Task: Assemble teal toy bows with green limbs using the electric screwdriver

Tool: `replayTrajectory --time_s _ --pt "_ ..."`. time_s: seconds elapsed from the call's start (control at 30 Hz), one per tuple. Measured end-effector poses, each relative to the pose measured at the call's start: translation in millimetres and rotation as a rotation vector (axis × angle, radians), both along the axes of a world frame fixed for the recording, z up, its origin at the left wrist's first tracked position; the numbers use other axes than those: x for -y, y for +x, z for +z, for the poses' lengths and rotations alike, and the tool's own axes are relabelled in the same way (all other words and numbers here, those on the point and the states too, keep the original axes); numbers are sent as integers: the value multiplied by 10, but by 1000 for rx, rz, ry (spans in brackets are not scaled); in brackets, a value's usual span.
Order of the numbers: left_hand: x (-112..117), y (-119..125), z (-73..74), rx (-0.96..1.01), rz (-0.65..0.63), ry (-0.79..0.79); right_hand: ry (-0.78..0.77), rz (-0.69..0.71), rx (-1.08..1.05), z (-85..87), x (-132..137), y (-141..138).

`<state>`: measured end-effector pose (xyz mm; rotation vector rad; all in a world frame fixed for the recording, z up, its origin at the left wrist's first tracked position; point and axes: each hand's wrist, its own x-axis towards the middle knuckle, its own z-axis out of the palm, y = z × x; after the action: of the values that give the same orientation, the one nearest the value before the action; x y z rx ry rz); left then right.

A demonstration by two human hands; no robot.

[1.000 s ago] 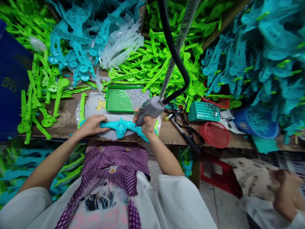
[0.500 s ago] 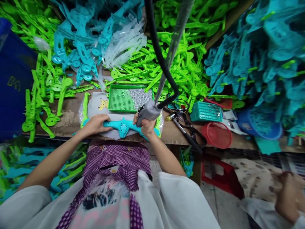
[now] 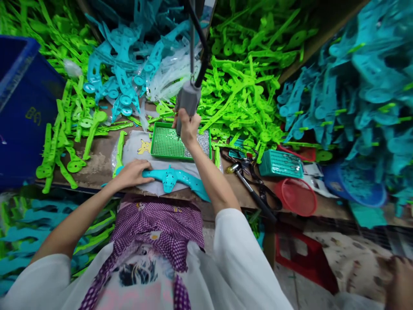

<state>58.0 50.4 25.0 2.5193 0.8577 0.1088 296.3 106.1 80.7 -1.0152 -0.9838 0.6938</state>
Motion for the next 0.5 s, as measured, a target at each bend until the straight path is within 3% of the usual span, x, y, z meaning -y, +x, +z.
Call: replayTrajectory --time_s 0.1,0.2,0.5 --pt "14 -9 -15 23 0 7 17 -32 7 -210 -272 -23" --pt "19 -8 -10 32 0 14 40 -14 7 -336 -318 -10" --pt "18 1 29 4 12 -25 -74 -32 23 -388 -308 39"
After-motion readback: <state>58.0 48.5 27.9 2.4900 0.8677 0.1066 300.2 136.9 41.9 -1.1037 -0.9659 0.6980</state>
